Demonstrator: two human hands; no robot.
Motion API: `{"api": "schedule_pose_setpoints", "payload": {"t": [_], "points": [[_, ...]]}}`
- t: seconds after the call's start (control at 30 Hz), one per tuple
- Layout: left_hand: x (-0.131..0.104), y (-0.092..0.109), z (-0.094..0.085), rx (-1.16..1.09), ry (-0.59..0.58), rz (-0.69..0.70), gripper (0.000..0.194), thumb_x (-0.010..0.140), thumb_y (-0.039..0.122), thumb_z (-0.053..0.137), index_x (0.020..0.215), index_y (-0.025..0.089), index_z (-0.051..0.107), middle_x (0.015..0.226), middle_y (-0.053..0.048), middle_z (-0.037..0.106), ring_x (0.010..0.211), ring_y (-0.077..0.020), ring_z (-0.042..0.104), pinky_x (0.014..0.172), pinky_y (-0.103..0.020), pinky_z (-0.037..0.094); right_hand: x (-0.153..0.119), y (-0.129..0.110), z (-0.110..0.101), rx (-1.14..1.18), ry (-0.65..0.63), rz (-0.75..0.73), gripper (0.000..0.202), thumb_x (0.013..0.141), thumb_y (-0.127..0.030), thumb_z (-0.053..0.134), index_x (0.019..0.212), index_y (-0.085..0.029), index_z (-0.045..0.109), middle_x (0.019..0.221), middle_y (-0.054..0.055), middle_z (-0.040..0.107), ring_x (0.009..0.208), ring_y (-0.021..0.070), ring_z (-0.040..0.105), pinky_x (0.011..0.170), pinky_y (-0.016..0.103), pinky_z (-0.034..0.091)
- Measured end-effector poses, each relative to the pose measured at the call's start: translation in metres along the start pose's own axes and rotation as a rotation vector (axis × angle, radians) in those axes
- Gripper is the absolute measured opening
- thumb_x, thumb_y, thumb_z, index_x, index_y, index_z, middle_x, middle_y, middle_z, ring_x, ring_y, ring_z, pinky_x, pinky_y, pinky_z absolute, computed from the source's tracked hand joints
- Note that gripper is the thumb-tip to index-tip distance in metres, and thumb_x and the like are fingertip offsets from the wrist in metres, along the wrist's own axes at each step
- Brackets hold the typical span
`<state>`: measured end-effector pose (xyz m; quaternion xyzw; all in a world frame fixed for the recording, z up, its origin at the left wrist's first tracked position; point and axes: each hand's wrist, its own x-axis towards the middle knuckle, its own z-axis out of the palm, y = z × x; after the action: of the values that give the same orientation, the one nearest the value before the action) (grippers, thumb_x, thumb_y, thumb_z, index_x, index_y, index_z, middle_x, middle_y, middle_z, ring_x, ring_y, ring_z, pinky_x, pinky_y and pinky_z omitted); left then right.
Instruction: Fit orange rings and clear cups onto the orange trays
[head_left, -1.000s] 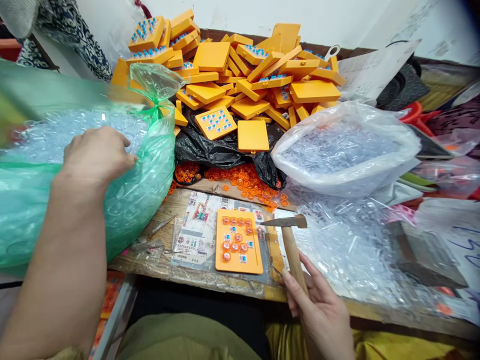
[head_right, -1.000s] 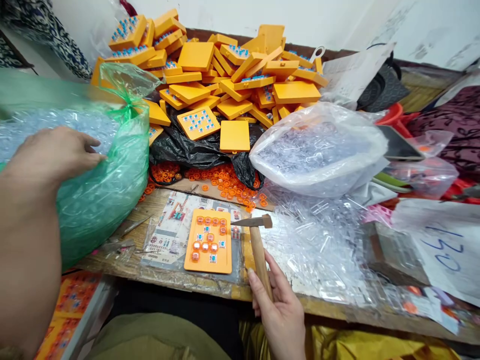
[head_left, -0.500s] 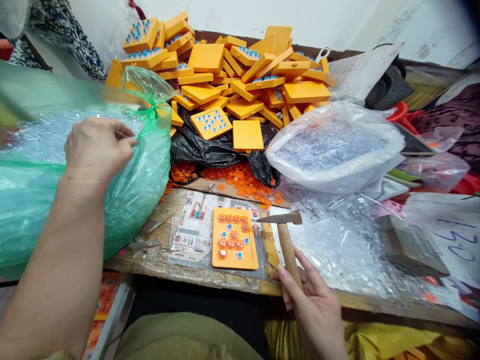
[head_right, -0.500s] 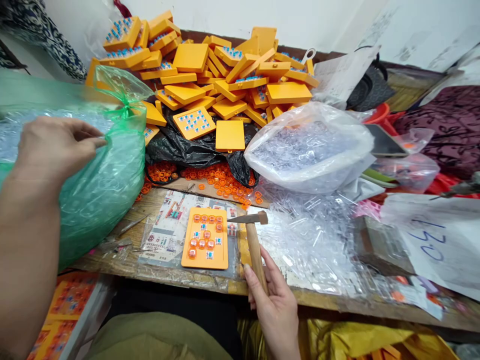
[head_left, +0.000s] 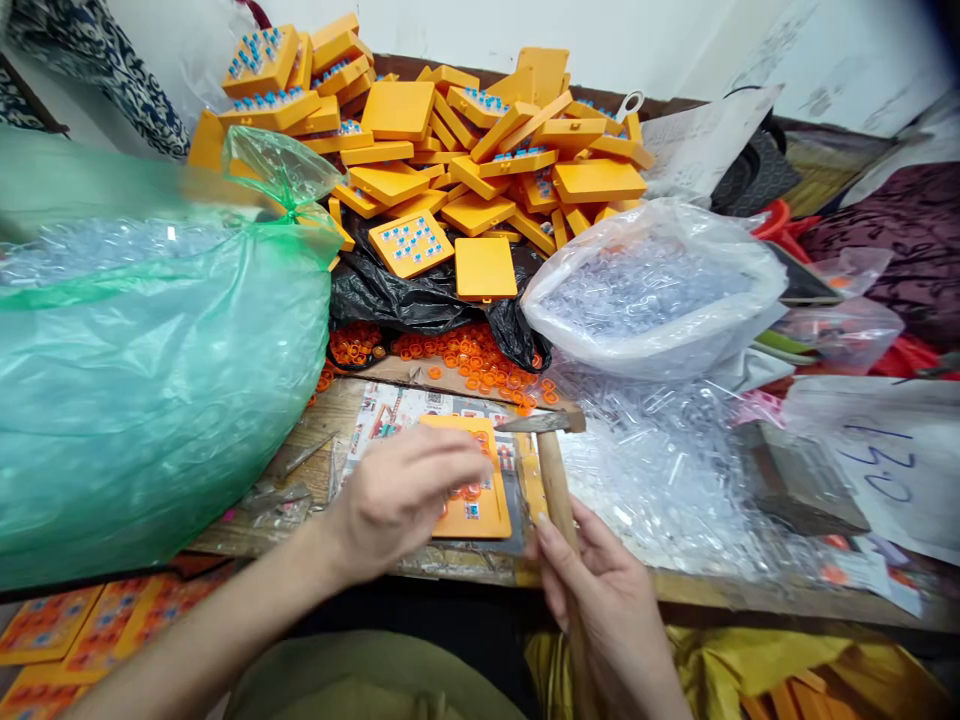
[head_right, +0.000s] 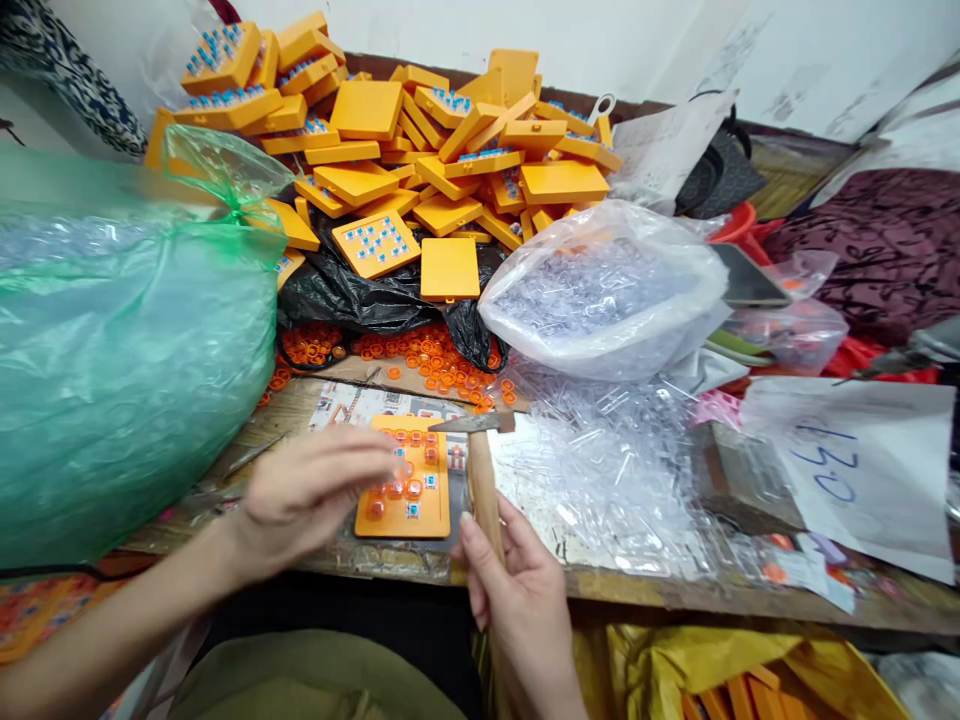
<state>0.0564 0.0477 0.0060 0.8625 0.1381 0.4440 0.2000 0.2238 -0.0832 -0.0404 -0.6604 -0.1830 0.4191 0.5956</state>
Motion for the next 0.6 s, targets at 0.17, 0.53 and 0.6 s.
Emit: {"api": "schedule_pose_setpoints", "payload": {"t": [0.17, 0.53, 0.6], "points": [[-0.04, 0.01, 0.042, -0.215, 0.061, -0.132, 0.027, 0.087, 0.004, 0.052, 0.104, 0.018, 0.068, 0.087, -0.009, 0.07, 0.079, -0.0135, 0.069, 0.07, -0.022, 0.059, -0.005, -0.012, 0.027, 0.089, -0.22, 0.058, 0.048, 0.076, -0.044, 0.075, 0.114, -0.016, 0.064, 0.037, -0.011, 0.041, 0.031, 0.003, 0.029, 0.032, 0.013, 0.024], [-0.058, 0.023, 0.049, -0.071, 0.176, -0.263, 0.033, 0.083, 0.004, 0.061, 0.111, 0.021, 0.062, 0.096, -0.005, 0.074, 0.087, -0.015, 0.071, 0.082, -0.023, 0.06, -0.01, 0.006, 0.039, 0.169, -0.139, 0.053, 0.048, 0.07, -0.036, 0.081, 0.11, -0.02, 0.061, 0.072, -0.004, 0.063, 0.036, 0.0011, 0.037, 0.032, 0.013, 0.033], [-0.055, 0.012, 0.047, -0.081, 0.179, -0.359, 0.03, 0.082, 0.008, 0.063, 0.109, 0.021, 0.061, 0.095, -0.004, 0.074, 0.083, -0.0143, 0.071, 0.079, -0.023, 0.061, -0.01, 0.006, 0.034, 0.027, -0.077, -0.067, 0.047, 0.074, -0.037, 0.077, 0.115, -0.02, 0.062, 0.081, 0.0, 0.069, 0.043, 0.0056, 0.05, 0.036, 0.016, 0.041]]}}
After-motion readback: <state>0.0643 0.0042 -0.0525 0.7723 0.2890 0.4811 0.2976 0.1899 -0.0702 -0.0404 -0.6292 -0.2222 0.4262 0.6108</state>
